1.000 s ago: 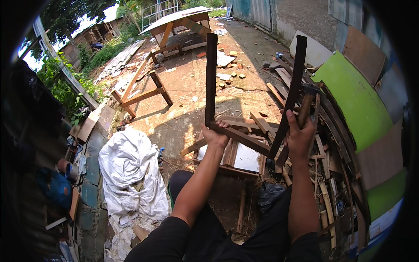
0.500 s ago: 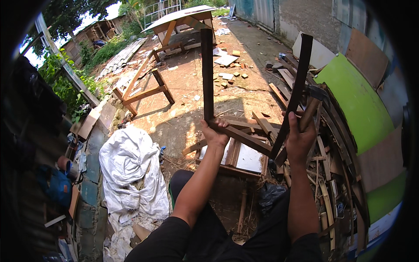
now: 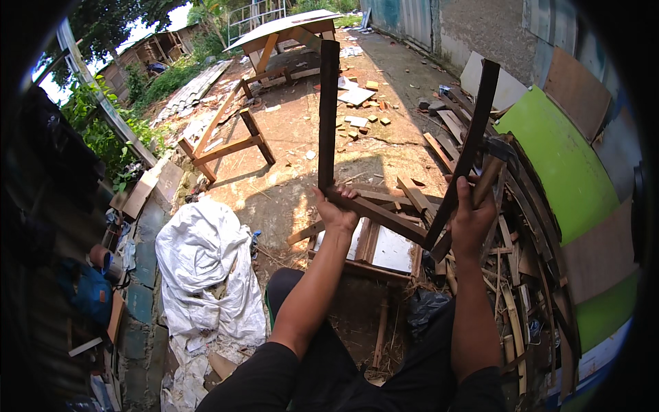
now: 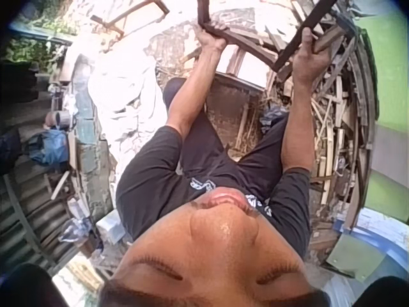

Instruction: The person assembles a rectangular wooden frame by hand, using a hammer to drive nails into the joints. They repeatedly align the pieces, hammer them together, and inspect the frame from different angles.

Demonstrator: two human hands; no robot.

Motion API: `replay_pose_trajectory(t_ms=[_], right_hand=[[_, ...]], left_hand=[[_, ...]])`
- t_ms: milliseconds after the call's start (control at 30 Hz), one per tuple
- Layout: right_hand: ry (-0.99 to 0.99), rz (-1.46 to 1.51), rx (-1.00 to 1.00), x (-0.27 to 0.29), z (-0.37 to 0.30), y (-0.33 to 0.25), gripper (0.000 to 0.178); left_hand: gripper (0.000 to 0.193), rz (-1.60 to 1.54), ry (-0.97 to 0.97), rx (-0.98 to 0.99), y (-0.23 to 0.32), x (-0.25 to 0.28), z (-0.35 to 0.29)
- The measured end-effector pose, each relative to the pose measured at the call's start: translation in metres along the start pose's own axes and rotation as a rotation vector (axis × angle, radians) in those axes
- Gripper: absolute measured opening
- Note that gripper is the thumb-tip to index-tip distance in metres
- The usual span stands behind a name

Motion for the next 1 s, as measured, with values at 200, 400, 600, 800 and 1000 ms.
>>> replay_pose_trajectory(t_ms=[200, 400, 600, 800, 1000], right_hand=[[0.047, 0.032, -0.050, 0.003, 0.004, 0.013, 0.026], [0.088, 0.017, -0.173, 0.000, 0.004, 0.010, 0.027], [0.111, 0.117, -0.261, 0.007, 0.009, 0.024, 0.029], [0.076, 0.057, -0.247, 0.005, 0.008, 0.038, 0.031], [0.032, 0.075, -0.133, 0.000, 0.004, 0.030, 0.029]], left_hand=[[0.050, 0.031, -0.064, 0.036, 0.007, -0.003, 0.009], [0.050, 0.093, -0.061, 0.018, 0.007, -0.003, 0.007], [0.052, 0.130, -0.064, 0.027, 0.003, -0.016, 0.004], [0.051, 0.106, 0.027, 0.009, 0.007, 0.001, 0.009], [0.051, 0.110, 0.075, -0.039, 0.009, 0.007, 0.009]])
Point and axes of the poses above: each hand's wrist, its own z-axis towards the middle knuckle, its own x-axis out of the back of the hand, y = z × x, the point moved 4 cm from there along z, towards the middle knuckle, and after that the axes turned 13 degrees about x, right-handed, at the moved point
